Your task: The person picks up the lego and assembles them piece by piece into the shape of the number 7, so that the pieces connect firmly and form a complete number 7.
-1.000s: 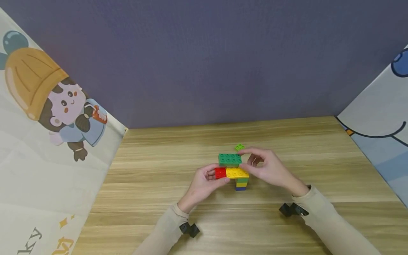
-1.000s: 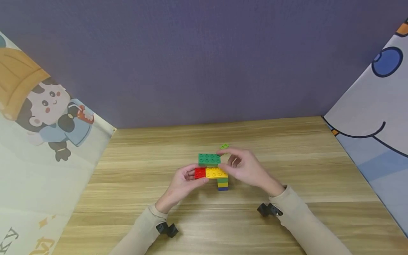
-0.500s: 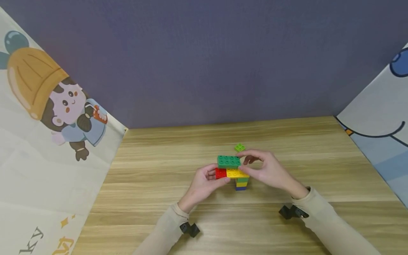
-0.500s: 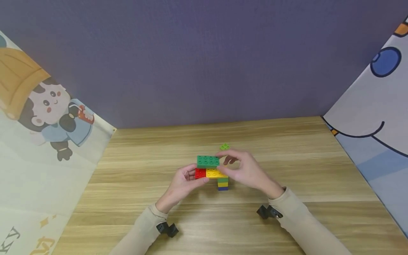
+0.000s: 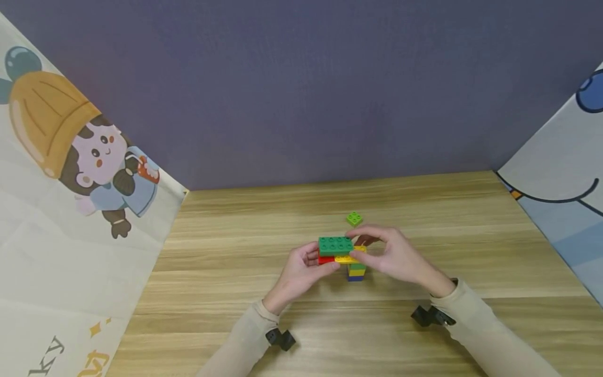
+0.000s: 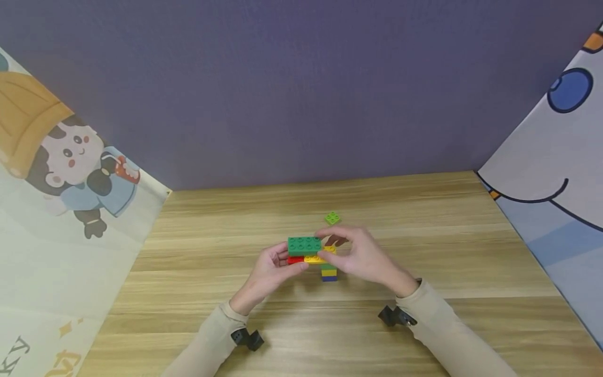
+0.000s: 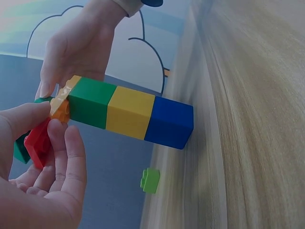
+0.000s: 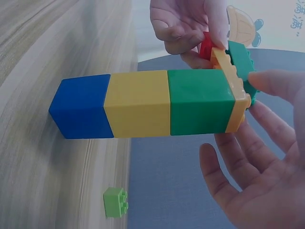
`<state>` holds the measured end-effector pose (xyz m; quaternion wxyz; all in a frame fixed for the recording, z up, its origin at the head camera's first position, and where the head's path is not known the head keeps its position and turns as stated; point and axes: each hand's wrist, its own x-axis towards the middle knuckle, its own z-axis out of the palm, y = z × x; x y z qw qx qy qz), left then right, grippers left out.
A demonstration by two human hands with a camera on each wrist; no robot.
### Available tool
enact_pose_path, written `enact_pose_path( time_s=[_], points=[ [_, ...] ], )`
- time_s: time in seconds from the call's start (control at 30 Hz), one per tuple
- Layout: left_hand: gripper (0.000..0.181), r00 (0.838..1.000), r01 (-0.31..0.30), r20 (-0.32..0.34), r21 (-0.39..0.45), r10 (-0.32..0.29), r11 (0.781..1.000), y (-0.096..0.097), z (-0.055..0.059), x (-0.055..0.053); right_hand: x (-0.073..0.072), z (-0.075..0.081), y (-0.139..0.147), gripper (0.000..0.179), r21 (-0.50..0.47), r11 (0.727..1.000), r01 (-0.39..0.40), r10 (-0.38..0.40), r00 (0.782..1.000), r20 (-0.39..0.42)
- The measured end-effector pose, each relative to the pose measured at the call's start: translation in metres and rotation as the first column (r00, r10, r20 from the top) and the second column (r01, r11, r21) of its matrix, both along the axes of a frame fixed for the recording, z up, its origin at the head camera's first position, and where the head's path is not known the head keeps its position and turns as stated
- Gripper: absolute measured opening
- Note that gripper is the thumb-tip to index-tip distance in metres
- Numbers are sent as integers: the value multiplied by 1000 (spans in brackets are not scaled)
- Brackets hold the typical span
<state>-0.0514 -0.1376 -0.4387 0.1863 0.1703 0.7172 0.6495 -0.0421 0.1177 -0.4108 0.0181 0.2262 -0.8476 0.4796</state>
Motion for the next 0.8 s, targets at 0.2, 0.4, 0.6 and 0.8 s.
enact_pose_path(
  time_s=[0.2, 0.4, 0.6, 0.8],
  points=[
    [48, 1000, 4, 14, 13, -4, 1000, 0, 0, 0, 1, -2, -2, 36, 13, 1000, -5, 5, 1000, -4],
    [47, 1000, 8, 23, 17, -8, 1000, -1, -1, -1, 2, -3, -2, 34, 22, 1000, -5, 6, 999, -31],
    [44, 1000, 11, 13, 22, -12, 1000, 0, 0, -1, 4, -4, -2, 35, 35, 999, -16, 19, 993, -112],
    [43, 1000, 20, 17, 41, -20, 999, 0, 1, 0, 5, -4, -2, 37, 55, 998, -20, 29, 983, -181]
  ],
)
